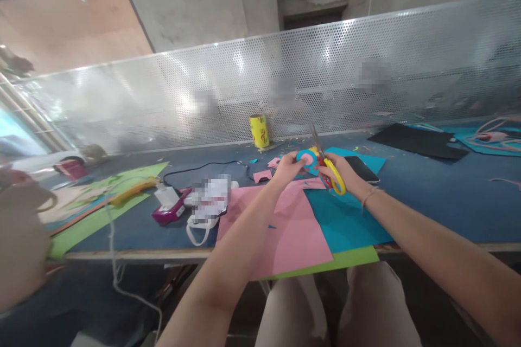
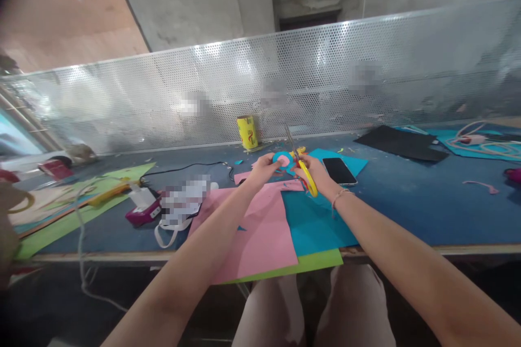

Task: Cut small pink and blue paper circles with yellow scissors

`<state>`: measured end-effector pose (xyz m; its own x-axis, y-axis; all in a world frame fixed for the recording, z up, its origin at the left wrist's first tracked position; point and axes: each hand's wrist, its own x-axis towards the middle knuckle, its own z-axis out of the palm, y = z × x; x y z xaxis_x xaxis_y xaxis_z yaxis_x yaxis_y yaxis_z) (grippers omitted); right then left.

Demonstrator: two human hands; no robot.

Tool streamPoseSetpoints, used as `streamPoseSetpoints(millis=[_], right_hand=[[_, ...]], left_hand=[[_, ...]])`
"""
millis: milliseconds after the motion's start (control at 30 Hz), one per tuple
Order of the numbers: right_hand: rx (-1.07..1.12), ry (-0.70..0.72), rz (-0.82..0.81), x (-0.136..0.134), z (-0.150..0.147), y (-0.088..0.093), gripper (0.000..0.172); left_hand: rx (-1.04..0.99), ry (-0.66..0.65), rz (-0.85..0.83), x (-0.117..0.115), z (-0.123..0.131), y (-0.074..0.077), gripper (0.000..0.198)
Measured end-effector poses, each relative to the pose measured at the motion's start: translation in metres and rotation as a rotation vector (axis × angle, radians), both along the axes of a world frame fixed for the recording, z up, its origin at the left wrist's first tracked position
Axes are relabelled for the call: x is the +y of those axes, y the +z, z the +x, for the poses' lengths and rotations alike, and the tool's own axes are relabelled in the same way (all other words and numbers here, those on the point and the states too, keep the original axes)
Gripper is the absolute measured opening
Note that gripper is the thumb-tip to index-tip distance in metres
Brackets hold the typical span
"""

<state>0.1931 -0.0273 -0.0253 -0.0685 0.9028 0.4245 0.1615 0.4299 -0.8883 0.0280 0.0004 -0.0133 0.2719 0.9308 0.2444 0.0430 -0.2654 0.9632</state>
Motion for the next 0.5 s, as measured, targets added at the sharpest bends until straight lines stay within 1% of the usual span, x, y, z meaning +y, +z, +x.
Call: streamPoseSetpoints(millis=[67, 167, 233, 333, 500], right_hand=[[0.067, -0.024, -0.05, 0.0042, 0.0006, -0.0032, 0.037], [0.114, -0.065, -0.069, 0.0076, 0.001, -0.0055, 0.037], [0.121, -0.076, -0.08, 0.0081, 0.0011, -0.0054, 0.037], [0.117, -0.078, -0.068, 0.0082, 0.0017, -0.0053, 0.038], [0.074, -0.026, -0.056, 0.0098, 0.0045, -0.0066, 0.035]], left_hand=[[-0.027, 0.024, -0.021, -0.0002, -0.0006, 0.0016, 0.006], [-0.016, 0.045, -0.011, -0.0005, -0.0022, 0.0028, 0.015], [-0.003, 0.017, 0.013, -0.0008, -0.0027, 0.0021, 0.018], [0.035, -0.035, 0.035, -0.0007, -0.0019, -0.001, 0.015], [0.037, -0.075, 0.016, -0.0001, 0.0005, -0.0058, 0.016]])
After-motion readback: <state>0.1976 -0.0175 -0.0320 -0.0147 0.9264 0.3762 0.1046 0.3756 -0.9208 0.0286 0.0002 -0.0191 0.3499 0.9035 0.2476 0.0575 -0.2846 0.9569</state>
